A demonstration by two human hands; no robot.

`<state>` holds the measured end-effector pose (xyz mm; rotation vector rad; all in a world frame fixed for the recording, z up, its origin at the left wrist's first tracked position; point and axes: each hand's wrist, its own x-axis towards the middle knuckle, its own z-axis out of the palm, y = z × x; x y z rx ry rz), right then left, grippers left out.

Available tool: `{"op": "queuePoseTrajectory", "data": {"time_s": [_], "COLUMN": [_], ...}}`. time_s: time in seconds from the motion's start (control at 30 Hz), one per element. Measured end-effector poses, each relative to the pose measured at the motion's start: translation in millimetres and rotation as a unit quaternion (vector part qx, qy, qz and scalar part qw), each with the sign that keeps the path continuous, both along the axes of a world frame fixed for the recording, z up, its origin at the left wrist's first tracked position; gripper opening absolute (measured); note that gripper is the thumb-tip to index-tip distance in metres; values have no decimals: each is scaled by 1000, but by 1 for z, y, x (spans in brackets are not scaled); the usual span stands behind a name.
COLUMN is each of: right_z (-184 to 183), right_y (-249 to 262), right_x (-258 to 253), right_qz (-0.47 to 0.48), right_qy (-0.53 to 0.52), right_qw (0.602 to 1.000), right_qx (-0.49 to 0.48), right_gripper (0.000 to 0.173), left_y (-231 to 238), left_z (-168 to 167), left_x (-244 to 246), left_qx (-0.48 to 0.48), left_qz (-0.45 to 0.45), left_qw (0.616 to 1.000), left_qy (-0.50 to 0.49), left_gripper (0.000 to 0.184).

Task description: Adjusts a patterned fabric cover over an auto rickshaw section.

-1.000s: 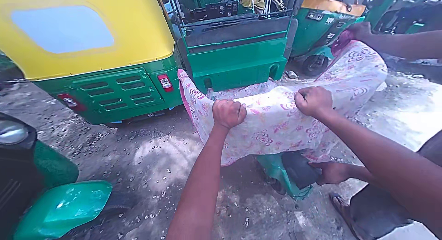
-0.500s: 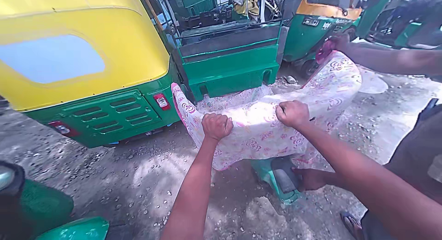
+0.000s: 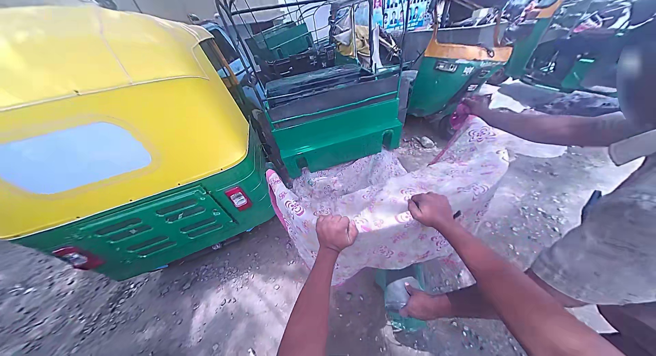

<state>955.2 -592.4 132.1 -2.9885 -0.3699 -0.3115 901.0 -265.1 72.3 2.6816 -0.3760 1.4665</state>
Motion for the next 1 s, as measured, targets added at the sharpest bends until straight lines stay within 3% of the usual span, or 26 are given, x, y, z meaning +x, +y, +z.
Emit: {"op": "queuePoseTrajectory", "data": {"time_s": [0.23,0.4,0.63,0.83,1.0], "right_z": [9,3,9,20,23], "right_y": [-31,-33,-12,-18,-26], "right_x": [135,242,397,530,643], "right_qz": [-6,20,61,61,74], "right_qy": [33,-9,10,69,42], "right_qw": [999,1000,998,995,996], "right_qx": [-16,-17,-3,-34,-38], "right_gripper": [56,52,56,58,54], "left_y": [-36,-39,-19,-37,-46], "left_z": [6,1,4,10,15], "left_x": [129,231,370,490,600], "left_qx": [-5,-3,-4,-6,-5], "left_qz": [9,24,47,74,89], "left_qw": [1000,999,999,997,996], "left_qy": [2,-32,-5,35,14], "left_gripper": [49,47,52,49,47]}}
